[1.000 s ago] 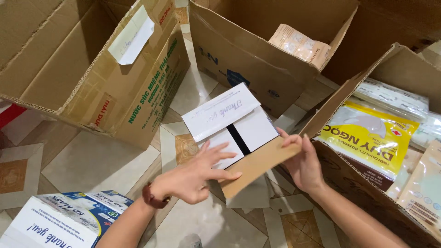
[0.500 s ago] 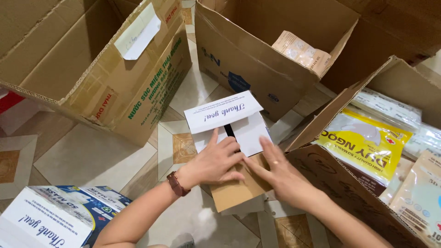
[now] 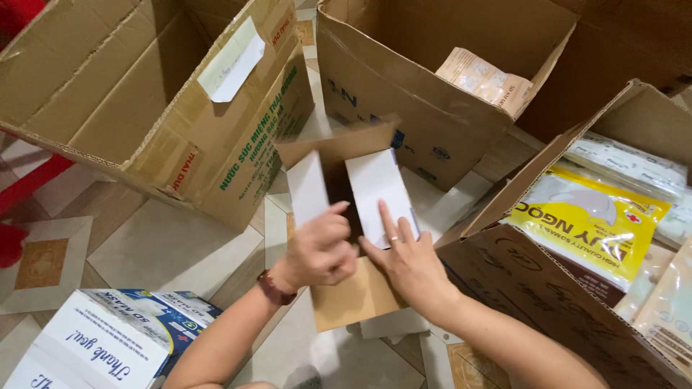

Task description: Sorting and packing packs of face masks into cardboard boxes while sitting on the floor.

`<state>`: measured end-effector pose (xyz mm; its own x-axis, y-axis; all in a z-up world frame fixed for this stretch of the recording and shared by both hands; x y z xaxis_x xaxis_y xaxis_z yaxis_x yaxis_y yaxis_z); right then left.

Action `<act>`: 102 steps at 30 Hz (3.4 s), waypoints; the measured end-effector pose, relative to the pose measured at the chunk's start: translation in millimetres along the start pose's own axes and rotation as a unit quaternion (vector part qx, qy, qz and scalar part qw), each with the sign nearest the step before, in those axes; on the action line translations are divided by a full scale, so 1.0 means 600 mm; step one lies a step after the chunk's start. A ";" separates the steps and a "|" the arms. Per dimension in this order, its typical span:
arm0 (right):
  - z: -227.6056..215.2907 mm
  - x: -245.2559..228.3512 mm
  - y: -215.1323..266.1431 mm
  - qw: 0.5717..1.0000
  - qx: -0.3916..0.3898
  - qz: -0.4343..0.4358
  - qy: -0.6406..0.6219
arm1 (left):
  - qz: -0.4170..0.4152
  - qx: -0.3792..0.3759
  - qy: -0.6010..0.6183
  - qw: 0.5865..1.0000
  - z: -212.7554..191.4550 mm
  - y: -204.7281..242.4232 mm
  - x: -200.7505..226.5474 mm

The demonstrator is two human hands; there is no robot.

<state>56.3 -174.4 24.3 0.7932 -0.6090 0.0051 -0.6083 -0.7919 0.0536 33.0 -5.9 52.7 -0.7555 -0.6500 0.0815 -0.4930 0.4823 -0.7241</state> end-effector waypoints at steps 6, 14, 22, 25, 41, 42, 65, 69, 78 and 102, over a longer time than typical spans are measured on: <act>-0.010 0.032 0.011 0.988 0.098 0.017 -0.119 | -0.227 0.084 -0.084 0.967 -0.100 0.013 -0.046; -0.011 0.120 0.044 0.883 0.189 0.208 -0.377 | -0.281 -0.182 -0.206 0.920 -0.086 0.028 -0.076; 0.077 0.148 0.070 0.562 0.292 0.261 -0.729 | -0.366 -0.364 -0.205 0.832 -0.004 0.038 -0.143; 0.106 0.147 0.073 0.496 0.251 0.318 -0.768 | -0.384 -0.371 -0.228 0.814 0.011 0.040 -0.181; 0.167 0.143 0.078 0.790 0.072 0.248 -0.556 | -0.391 -0.444 -0.204 0.780 0.098 0.050 -0.309; 0.169 0.142 0.081 0.801 0.075 0.258 -0.535 | -0.383 -0.457 -0.208 0.775 0.101 0.053 -0.316; 0.670 0.195 0.129 0.711 0.092 0.214 -0.664 | -0.331 -0.244 -0.285 0.866 0.069 0.053 -0.250; 0.536 0.092 0.129 0.800 0.038 0.166 -0.575 | -0.347 -0.220 -0.290 0.864 0.064 0.054 -0.260; 0.572 -0.021 0.164 0.942 -0.201 0.091 -0.251 | -0.387 -0.289 -0.190 0.855 -0.007 -0.064 -0.138; 0.166 0.122 0.293 0.587 -0.163 0.136 -0.781 | -0.175 -0.521 -0.046 0.834 0.132 -0.051 0.003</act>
<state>4.2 -362.7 -65.4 -0.4805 -0.2120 -0.8510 -0.4660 -0.7603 0.4525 80.9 -68.4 21.1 -0.4740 -0.8772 0.0761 -0.8201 0.4714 0.3243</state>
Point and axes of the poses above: each hand's wrist, its own y-axis away from the middle knuckle, its own z-axis out of the palm, x = y × z, the point moved 4 cm from there along -y, towards the middle knuckle, and after that the axes turned 11 degrees about -y, right-handed, at the moved point
